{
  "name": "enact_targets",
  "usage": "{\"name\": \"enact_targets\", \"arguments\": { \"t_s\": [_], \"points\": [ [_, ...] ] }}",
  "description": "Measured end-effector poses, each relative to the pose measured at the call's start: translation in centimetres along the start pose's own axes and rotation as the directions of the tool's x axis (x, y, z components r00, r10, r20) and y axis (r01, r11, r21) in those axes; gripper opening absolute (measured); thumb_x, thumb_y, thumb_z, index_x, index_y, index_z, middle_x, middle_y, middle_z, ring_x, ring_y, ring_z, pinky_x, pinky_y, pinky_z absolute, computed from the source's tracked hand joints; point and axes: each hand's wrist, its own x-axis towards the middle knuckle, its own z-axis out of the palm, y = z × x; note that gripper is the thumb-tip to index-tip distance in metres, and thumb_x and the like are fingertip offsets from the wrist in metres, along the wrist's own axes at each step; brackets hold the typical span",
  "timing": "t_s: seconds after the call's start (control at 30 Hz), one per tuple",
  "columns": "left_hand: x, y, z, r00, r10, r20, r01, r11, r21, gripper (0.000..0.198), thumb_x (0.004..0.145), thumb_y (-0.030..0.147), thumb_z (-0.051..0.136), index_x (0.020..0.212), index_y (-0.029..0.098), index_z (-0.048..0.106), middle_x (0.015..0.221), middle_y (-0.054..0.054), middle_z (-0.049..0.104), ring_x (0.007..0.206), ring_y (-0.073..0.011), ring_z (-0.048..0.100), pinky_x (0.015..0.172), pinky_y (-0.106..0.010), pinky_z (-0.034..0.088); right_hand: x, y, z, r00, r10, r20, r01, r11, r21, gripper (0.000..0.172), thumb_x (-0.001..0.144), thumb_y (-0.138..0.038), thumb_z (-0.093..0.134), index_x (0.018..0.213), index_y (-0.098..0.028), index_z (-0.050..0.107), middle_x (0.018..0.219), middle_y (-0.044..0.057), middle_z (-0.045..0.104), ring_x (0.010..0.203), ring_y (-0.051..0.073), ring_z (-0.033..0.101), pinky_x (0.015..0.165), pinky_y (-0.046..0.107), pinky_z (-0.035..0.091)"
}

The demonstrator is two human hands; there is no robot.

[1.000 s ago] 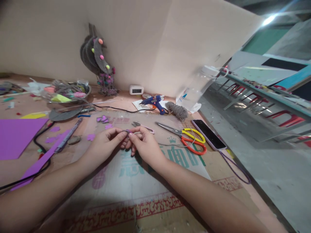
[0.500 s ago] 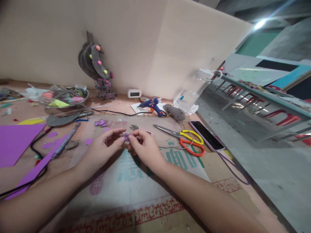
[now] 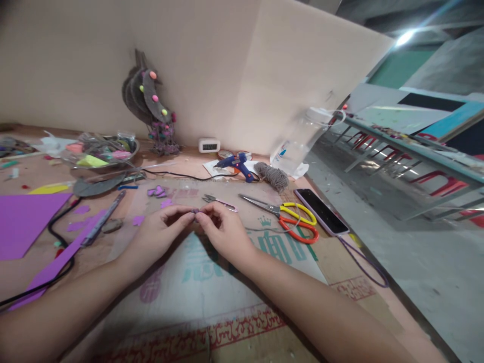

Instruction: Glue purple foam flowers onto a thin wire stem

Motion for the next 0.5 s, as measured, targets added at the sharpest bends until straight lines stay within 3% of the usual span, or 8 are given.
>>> {"name": "enact_targets", "arguments": {
  "t_s": [0.23,0.5],
  "points": [
    [-0.29,0.16,0.1,0.999,-0.023,0.033,0.025,0.998,-0.058,0.028,0.081,0.04,0.06,0.098,0.02,0.07,0.101,-0.006,0.073,0.093,-0.0216,0.065,0.084,-0.033,0.049,0.21,0.31,-0.04,0.999,-0.032,-0.032,0.03,0.997,-0.076,0.013,0.086,-0.03,0.052,0.082,-0.019,0.056,0.068,0.0,0.058,0.062,0.013,0.053,0.059,0.026,0.043],
    [-0.21,0.55,0.06,0.999,-0.051,-0.016,0.052,0.998,0.041,0.023,0.081,0.035,0.059,0.092,0.019,0.072,0.094,-0.005,0.074,0.088,-0.0221,0.066,0.079,-0.032,0.049,0.05,0.31,0.01,0.999,-0.047,-0.024,0.044,0.99,-0.134,0.015,0.088,-0.03,0.05,0.082,-0.019,0.058,0.069,0.001,0.06,0.064,0.014,0.055,0.061,0.026,0.043]
  ]
}}
